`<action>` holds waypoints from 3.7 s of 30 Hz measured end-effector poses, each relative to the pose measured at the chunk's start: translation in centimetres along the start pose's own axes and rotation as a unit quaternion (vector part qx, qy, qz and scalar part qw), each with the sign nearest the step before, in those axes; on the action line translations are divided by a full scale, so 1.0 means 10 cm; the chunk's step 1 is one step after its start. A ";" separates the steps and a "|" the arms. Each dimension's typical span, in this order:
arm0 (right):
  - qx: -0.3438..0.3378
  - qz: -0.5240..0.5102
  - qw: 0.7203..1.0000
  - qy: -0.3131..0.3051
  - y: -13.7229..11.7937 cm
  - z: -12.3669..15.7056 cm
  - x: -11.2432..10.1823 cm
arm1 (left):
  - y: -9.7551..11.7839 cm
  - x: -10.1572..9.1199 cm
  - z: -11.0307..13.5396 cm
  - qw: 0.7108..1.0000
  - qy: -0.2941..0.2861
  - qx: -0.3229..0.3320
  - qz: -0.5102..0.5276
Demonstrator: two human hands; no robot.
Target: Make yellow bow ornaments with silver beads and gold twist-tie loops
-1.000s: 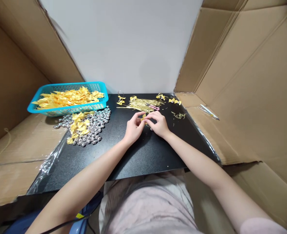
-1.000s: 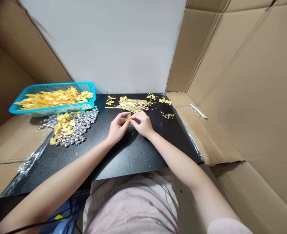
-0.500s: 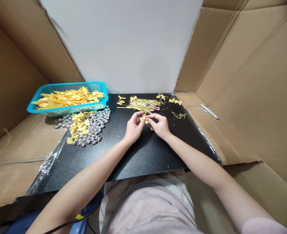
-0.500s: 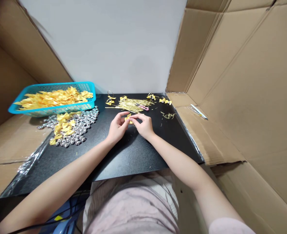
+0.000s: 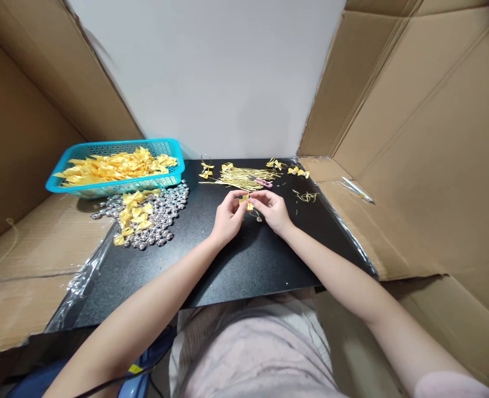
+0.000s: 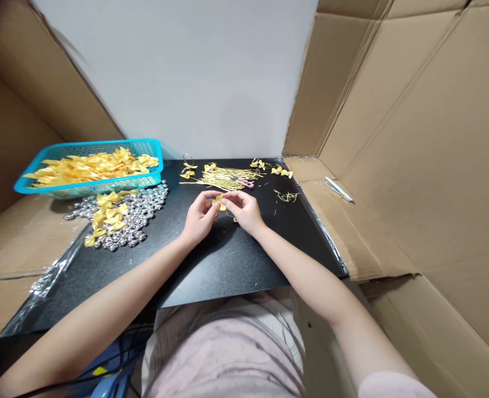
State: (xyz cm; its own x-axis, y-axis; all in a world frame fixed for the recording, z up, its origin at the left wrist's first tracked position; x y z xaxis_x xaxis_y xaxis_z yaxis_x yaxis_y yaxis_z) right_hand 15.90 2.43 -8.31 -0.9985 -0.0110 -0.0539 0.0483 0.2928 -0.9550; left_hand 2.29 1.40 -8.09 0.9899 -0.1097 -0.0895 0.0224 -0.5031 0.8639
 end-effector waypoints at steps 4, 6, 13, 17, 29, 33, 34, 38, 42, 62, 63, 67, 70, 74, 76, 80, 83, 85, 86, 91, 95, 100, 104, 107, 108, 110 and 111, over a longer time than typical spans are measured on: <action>-0.028 0.031 0.999 0.001 -0.06 0.03 -0.02 | 0.02 0.02 0.01 1.000 -0.013 -0.004 0.017; -0.042 0.046 0.998 0.006 -0.09 0.05 -0.01 | 0.04 0.02 0.02 0.999 -0.020 -0.007 0.028; -0.102 0.080 0.991 0.016 -0.24 0.11 -0.02 | 0.11 0.04 0.03 0.998 -0.024 -0.010 0.053; -0.119 0.099 0.988 0.027 -0.30 0.15 -0.07 | 0.12 0.04 0.05 0.997 -0.027 -0.017 0.066; -0.119 0.112 0.986 0.026 -0.43 0.13 -0.16 | 0.12 0.02 0.00 0.980 -0.044 -0.139 0.134; -0.128 0.112 0.985 0.000 -0.42 0.05 -0.19 | 0.06 0.05 -0.04 0.965 -0.041 -0.201 0.161; -0.121 0.108 0.987 -0.003 -0.40 0.02 -0.19 | 0.04 0.06 -0.06 0.962 -0.047 -0.214 0.162; -0.090 0.083 0.992 -0.015 -0.30 -0.10 -0.20 | -0.05 0.10 -0.16 0.956 -0.057 -0.240 0.158; -0.056 0.063 0.996 -0.016 -0.18 -0.18 -0.23 | -0.14 0.12 -0.23 0.949 -0.059 -0.264 0.160; 0.456 -0.408 0.785 -0.101 0.32 -0.12 -0.07 | -0.11 0.03 -0.31 0.992 -0.012 -0.124 -0.021; 0.460 -0.403 0.785 -0.100 0.32 -0.11 -0.07 | -0.11 0.03 -0.32 0.992 -0.013 -0.122 -0.022; 0.454 -0.364 0.807 -0.101 0.32 -0.09 -0.07 | -0.09 0.02 -0.31 0.993 -0.016 -0.113 -0.025; 0.434 -0.335 0.830 -0.103 0.31 -0.09 -0.08 | -0.06 0.04 -0.29 0.993 -0.016 -0.110 -0.025; 0.277 -0.202 0.938 -0.044 0.16 -0.20 -0.20 | -0.09 0.07 -0.25 0.985 -0.016 -0.172 0.021; 0.129 -0.070 0.989 -0.016 -0.03 -0.25 -0.26 | -0.11 0.10 -0.23 0.975 -0.024 -0.215 0.052; -0.072 0.118 0.990 -0.019 -0.27 -0.24 -0.23 | -0.12 0.12 -0.25 0.964 -0.035 -0.259 0.059; -0.099 0.166 0.981 -0.030 -0.28 -0.22 -0.21 | -0.15 0.12 -0.25 0.955 -0.031 -0.289 0.060; -0.093 0.174 0.980 -0.040 -0.24 -0.21 -0.20 | -0.18 0.11 -0.24 0.950 -0.030 -0.304 0.063; -0.083 0.169 0.981 -0.046 -0.22 -0.21 -0.20 | -0.18 0.10 -0.24 0.950 -0.030 -0.306 0.063; 0.024 0.085 0.993 -0.073 -0.03 -0.25 -0.21 | -0.17 0.08 -0.25 0.953 -0.028 -0.289 0.082; 0.082 0.036 0.993 -0.075 0.07 -0.24 -0.20 | -0.17 0.10 -0.24 0.949 -0.024 -0.292 0.121; -0.031 0.181 0.982 -0.036 -0.08 -0.22 -0.19 | -0.19 0.12 -0.20 0.946 -0.026 -0.287 0.146; -0.168 0.317 0.933 -0.019 -0.17 -0.18 -0.18 | -0.19 0.11 -0.20 0.952 -0.039 -0.274 0.129; -0.232 0.347 0.908 -0.022 -0.16 -0.12 -0.18 | -0.18 0.10 -0.21 0.952 -0.059 -0.273 0.122; -0.243 0.346 0.906 -0.026 -0.16 -0.11 -0.18 | -0.18 0.10 -0.21 0.952 -0.065 -0.273 0.120; -0.252 0.339 0.906 -0.031 -0.14 -0.09 -0.19 | -0.18 0.10 -0.22 0.952 -0.069 -0.275 0.113; -0.252 0.339 0.906 -0.032 -0.14 -0.08 -0.19 | -0.18 0.10 -0.23 0.953 -0.070 -0.275 0.110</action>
State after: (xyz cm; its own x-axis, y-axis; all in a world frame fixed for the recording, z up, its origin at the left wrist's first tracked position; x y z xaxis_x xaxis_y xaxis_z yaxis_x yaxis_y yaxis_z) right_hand 17.67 2.82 -6.61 -0.7398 0.2839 -0.6101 0.6153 0.6524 -0.4425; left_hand 3.54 4.14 -8.60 0.9519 -0.2923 0.0914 -0.0753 0.0661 0.9950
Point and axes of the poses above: each hand's wrist, its own z-axis away from the middle knuckle, its own x-axis out of the palm, y = z × x, the point moved 5 cm from there along -z, towards the middle knuckle, and after that the axes turned 8 degrees about x, right-handed, at the moved point
